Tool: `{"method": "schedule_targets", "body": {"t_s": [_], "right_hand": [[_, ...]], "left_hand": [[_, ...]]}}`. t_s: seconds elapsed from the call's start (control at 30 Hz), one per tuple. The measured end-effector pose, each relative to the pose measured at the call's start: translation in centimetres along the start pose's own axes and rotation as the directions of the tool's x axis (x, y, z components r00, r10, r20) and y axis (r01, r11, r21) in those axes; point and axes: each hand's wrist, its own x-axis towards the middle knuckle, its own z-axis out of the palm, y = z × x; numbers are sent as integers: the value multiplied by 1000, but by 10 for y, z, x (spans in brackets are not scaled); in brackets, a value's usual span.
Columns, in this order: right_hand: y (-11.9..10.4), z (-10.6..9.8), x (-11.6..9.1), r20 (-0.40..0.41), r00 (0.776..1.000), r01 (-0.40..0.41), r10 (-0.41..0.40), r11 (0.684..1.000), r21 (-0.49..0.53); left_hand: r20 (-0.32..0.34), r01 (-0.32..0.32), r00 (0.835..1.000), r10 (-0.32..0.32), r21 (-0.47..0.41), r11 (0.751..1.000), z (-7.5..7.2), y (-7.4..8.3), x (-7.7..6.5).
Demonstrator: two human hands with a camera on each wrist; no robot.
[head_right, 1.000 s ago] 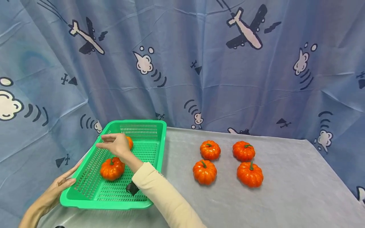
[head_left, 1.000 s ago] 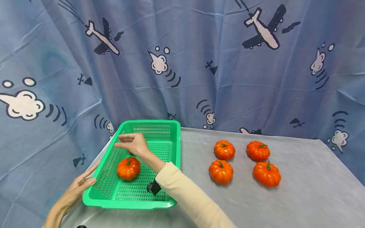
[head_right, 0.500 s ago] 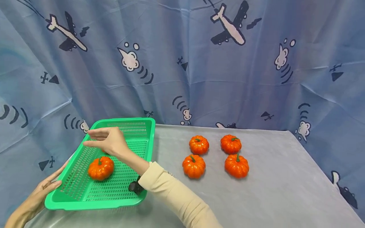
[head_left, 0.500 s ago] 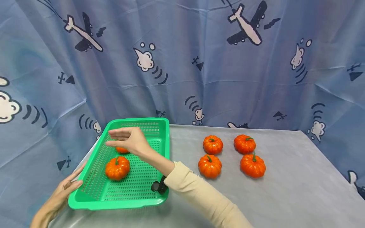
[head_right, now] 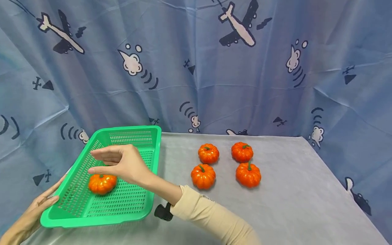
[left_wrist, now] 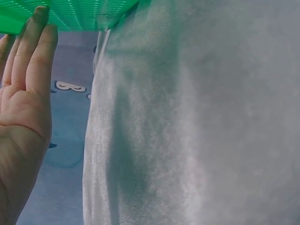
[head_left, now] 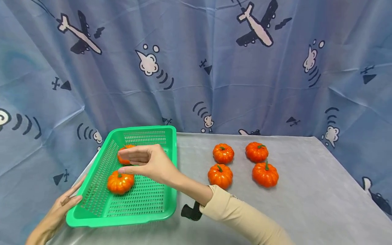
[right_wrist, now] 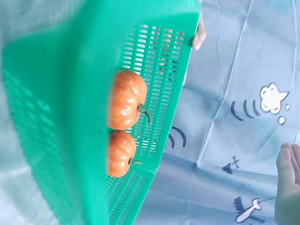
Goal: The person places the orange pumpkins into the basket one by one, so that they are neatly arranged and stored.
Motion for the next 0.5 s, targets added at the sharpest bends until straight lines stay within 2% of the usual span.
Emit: {"method": "schedule_targets", "body": {"t_s": [0.13, 0.27, 0.4, 0.5], "right_hand": [[-6, -5, -20, 74, 997, 27, -29, 999, 36], [-6, -13, -43, 144, 988, 40, -45, 998, 39], [-2, -24, -67, 219, 974, 55, -64, 997, 49], [2, -33, -83, 271, 959, 71, -87, 995, 69]], "left_hand": [[7, 4, 1000, -4, -19, 1000, -1, 0, -1], [-8, 12, 1000, -12, 1, 1000, -1, -1, 0], [-7, 20, 1000, -20, -5, 1000, -2, -2, 0], [20, 24, 1000, -23, -46, 999, -3, -3, -1]]}}
